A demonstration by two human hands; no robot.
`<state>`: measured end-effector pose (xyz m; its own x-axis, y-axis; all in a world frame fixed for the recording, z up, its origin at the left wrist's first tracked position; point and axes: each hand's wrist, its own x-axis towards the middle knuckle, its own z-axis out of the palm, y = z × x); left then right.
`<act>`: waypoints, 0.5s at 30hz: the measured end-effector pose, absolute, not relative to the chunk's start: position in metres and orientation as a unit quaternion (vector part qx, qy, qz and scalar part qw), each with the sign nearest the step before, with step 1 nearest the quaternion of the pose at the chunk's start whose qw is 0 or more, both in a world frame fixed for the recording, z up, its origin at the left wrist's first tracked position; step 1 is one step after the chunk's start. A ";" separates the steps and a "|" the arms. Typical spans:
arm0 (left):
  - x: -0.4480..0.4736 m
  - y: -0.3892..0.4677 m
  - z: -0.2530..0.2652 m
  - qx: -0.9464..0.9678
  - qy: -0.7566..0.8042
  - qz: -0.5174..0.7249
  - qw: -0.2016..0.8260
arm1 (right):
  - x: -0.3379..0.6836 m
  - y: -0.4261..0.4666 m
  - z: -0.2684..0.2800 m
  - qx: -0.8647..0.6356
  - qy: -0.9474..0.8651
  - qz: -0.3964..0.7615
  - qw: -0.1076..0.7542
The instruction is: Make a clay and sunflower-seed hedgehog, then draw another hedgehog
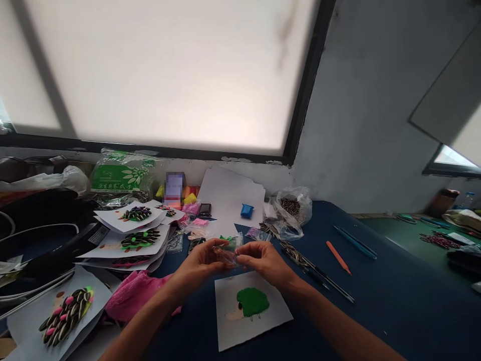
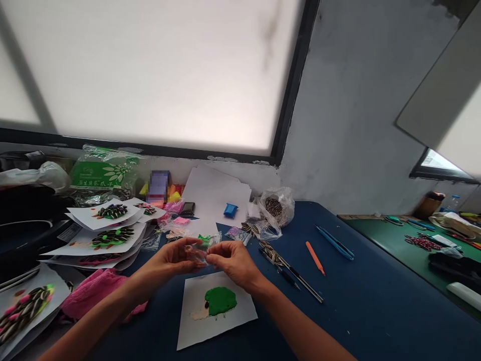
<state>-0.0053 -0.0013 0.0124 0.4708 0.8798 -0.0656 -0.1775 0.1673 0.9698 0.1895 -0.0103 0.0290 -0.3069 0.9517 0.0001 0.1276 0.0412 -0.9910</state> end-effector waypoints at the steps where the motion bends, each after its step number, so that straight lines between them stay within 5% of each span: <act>1: -0.005 -0.001 0.011 0.516 0.342 0.390 0.681 | 0.190 -0.010 0.028 -0.440 -0.605 0.539 0.388; 15: -0.001 0.000 0.018 0.490 0.449 0.424 0.615 | 0.191 -0.007 0.023 -0.434 -0.572 0.585 0.376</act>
<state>-0.0011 -0.0003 0.0179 0.2358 0.9621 -0.1369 -0.0820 0.1601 0.9837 0.1908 -0.0075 0.0225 -0.3400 0.9372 -0.0777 0.0566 -0.0620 -0.9965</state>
